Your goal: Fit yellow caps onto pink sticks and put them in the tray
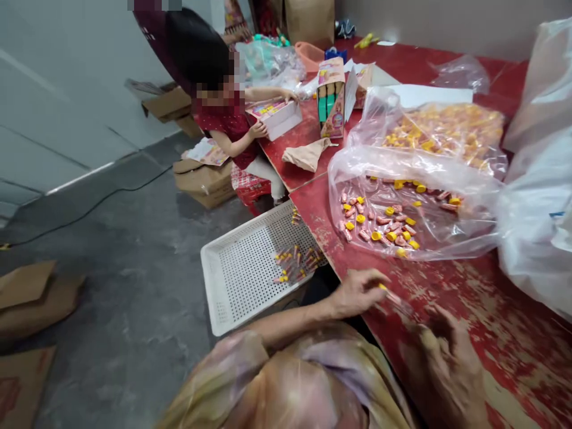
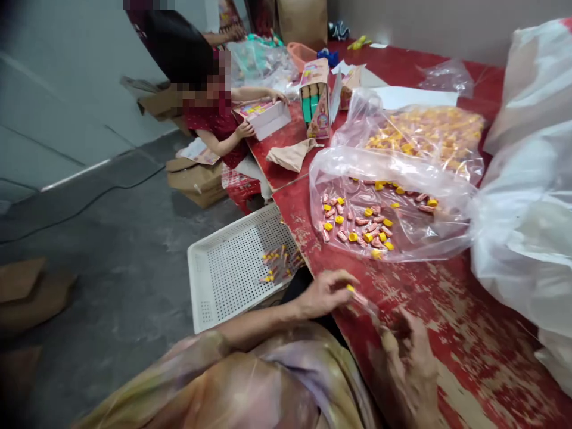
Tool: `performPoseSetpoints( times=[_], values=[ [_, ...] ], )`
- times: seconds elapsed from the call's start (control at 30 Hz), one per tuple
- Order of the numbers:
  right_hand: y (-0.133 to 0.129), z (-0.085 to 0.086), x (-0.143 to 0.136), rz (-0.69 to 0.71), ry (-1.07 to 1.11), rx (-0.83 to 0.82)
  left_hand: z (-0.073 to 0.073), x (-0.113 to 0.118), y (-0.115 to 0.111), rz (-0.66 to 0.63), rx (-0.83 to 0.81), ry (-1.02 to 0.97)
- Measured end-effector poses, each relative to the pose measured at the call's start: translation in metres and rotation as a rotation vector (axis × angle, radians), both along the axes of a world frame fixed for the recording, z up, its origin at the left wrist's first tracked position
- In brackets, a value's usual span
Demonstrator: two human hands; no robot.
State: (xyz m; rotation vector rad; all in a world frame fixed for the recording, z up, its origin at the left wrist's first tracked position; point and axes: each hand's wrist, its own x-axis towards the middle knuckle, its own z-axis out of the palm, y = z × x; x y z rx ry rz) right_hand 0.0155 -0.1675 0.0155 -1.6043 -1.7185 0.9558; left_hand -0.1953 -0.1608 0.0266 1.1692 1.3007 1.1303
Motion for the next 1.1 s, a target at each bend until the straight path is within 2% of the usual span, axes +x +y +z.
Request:
performPoseSetpoints(
  times=[0.07, 0.13, 0.17, 0.23, 0.3, 0.37, 0.4, 0.43, 0.5, 0.57, 0.63, 0.73, 0.8, 0.83, 0.93, 1.0, 1.1],
  values=[
    [0.009, 0.004, 0.001, -0.128, 0.305, -0.096, 0.008, -0.035, -0.012, 0.238, -0.001, 0.065],
    [0.018, 0.008, 0.003, -0.198, 0.685, -0.208, 0.004, -0.073, -0.027, 0.505, -0.031, 0.19],
    [0.023, 0.01, 0.003, -0.197, 0.85, -0.262, -0.005, -0.092, -0.034, 0.627, -0.043, 0.278],
    [0.032, 0.012, 0.004, -0.177, 1.085, -0.358, -0.036, -0.129, -0.043, 0.806, -0.099, 0.468],
    [0.039, 0.012, 0.003, -0.19, 1.28, -0.411, -0.076, -0.157, -0.044, 0.835, -0.226, 0.616],
    [0.042, 0.011, 0.003, -0.206, 1.418, -0.422, -0.113, -0.173, -0.042, 0.761, -0.362, 0.697],
    [0.041, 0.011, 0.003, -0.208, 1.461, -0.415, -0.126, -0.176, -0.041, 0.723, -0.389, 0.714],
    [0.039, 0.011, 0.003, -0.207, 1.491, -0.401, -0.135, -0.177, -0.04, 0.692, -0.402, 0.726],
    [0.034, 0.012, 0.005, -0.201, 1.525, -0.368, -0.141, -0.174, -0.037, 0.676, -0.387, 0.74],
    [0.029, 0.014, 0.007, -0.19, 1.535, -0.328, -0.133, -0.166, -0.031, 0.711, -0.352, 0.766],
    [0.025, 0.016, 0.008, -0.163, 1.543, -0.288, -0.114, -0.153, -0.023, 0.78, -0.209, 0.806],
    [0.021, 0.021, 0.007, -0.104, 1.534, -0.232, -0.073, -0.119, -0.009, 0.834, 0.153, 0.81],
    [0.019, 0.023, 0.003, -0.068, 1.489, -0.21, -0.043, -0.088, -0.002, 0.762, 0.275, 0.706],
    [0.017, 0.025, 0.002, -0.048, 1.46, -0.204, -0.03, -0.072, 0.001, 0.667, 0.289, 0.633],
    [0.013, 0.027, -0.003, 0.029, 1.399, -0.189, 0.0, -0.021, 0.007, 0.215, 0.263, 0.448],
    [0.01, 0.027, -0.005, 0.091, 1.386, -0.176, 0.011, 0.008, 0.01, -0.026, 0.276, 0.39],
    [0.006, 0.026, -0.006, 0.151, 1.359, -0.149, 0.016, 0.039, 0.013, -0.232, 0.348, 0.398]
  ],
)
